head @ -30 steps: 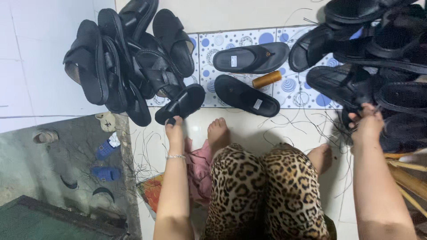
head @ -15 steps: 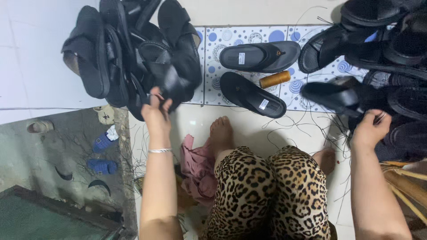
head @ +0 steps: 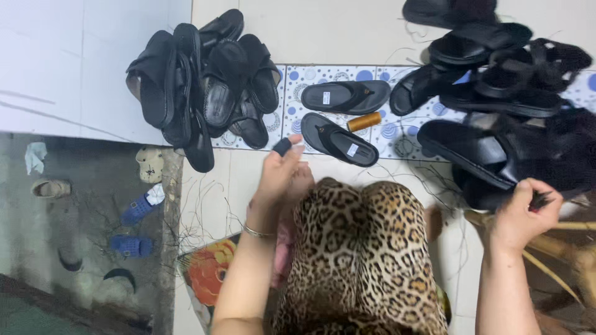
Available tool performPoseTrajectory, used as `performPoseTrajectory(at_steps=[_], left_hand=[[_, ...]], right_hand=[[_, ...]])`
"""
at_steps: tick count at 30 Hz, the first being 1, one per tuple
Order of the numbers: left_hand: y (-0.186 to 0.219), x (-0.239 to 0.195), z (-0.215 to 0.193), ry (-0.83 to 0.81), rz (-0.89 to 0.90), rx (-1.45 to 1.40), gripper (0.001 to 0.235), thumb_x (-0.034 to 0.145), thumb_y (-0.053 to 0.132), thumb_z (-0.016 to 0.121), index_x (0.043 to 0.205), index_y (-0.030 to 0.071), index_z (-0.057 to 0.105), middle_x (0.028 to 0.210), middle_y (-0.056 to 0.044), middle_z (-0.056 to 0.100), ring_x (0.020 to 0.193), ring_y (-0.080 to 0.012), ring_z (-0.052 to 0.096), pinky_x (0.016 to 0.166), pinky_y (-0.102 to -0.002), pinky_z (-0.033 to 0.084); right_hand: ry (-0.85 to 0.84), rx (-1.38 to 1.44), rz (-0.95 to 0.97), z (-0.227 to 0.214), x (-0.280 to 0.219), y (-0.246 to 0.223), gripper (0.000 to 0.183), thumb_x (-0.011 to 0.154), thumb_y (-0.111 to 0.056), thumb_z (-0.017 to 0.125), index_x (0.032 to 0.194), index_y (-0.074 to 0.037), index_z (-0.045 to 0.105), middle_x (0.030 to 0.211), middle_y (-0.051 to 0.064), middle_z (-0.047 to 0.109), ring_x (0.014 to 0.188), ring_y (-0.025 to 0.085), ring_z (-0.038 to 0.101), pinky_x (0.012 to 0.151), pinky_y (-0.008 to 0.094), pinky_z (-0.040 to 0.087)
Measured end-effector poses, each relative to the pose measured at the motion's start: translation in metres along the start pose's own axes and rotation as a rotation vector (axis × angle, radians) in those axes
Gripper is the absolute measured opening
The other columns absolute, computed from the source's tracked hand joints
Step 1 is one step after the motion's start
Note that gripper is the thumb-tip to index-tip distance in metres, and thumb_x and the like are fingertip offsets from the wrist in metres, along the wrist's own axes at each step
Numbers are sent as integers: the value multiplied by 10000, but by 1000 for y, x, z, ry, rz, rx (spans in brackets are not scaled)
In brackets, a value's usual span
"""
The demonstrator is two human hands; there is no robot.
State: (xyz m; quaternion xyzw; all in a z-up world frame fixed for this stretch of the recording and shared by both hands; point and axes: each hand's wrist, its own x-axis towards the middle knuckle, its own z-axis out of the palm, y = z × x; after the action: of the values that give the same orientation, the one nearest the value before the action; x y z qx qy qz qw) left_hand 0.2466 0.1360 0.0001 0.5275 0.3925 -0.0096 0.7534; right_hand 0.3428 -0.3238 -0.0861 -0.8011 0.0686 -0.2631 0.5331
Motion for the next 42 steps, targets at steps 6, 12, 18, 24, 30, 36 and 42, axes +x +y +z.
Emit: performPoseTrajectory(at_steps=[6, 12, 18, 24, 30, 36, 42], left_hand=[[3, -108, 21, -147, 218, 70, 497, 957, 325, 587, 1364, 39, 598, 1204, -138, 726, 899, -166, 685, 910, -275, 539], [-23, -175, 6, -669, 345, -362, 1039, 862, 556, 765, 1552, -61, 291, 909, 86, 579, 620, 59, 477, 632, -42, 401], [-71, -217, -13, -438, 342, -136, 467, 884, 105, 736, 1314, -51, 645, 1141, -212, 763, 1015, -182, 733, 898, -313, 598], [-92, -244, -35, -447, 490, 40, 400, 917, 35, 694, 1310, -29, 645, 1074, -195, 785, 1025, -203, 728, 915, -346, 578], [-74, -255, 10, -296, 929, 624, 395, 874, 72, 750, 1258, 15, 681, 1298, -245, 642, 1204, -464, 606, 1044, -527, 483], [-66, -265, 40, -567, 898, 818, 753, 820, 438, 799, 1393, 8, 568, 1294, -262, 645, 1173, -448, 644, 1004, -529, 514], [-116, -181, 14, -575, 88, 259, 588, 863, 94, 808, 1412, 58, 599, 1055, -84, 688, 919, -187, 735, 848, -329, 625]], right_hand=[[1, 286, -9, -62, -25, -135, 165, 1076, -163, 666, 1100, -58, 540, 952, 110, 506, 546, 134, 431, 483, 279, 382], [-336, 428, 113, -116, -95, -151, 169, 910, -191, 683, 1049, -104, 644, 917, 39, 663, 524, 97, 554, 456, 214, 471], [-525, 724, 443, -84, -115, -195, 463, 956, -307, 627, 1386, -205, 492, 1170, 120, 696, 414, 69, 495, 302, 123, 315], [-686, 551, 567, -76, -117, -152, 510, 1037, -284, 568, 1408, 63, 522, 1112, 244, 717, 753, 176, 679, 604, 268, 573], [-642, 558, 632, -72, -121, -173, 559, 1035, -491, 557, 1310, -15, 650, 792, 139, 543, 449, 106, 443, 272, 166, 356], [-797, 110, 157, -86, -121, -137, 348, 1012, -419, 647, 1037, -100, 784, 935, 109, 719, 874, 175, 617, 844, 369, 549], [-791, 141, 403, -81, -141, -60, 450, 1099, -356, 613, 720, -114, 609, 529, -12, 518, 517, 84, 441, 477, 191, 377]])
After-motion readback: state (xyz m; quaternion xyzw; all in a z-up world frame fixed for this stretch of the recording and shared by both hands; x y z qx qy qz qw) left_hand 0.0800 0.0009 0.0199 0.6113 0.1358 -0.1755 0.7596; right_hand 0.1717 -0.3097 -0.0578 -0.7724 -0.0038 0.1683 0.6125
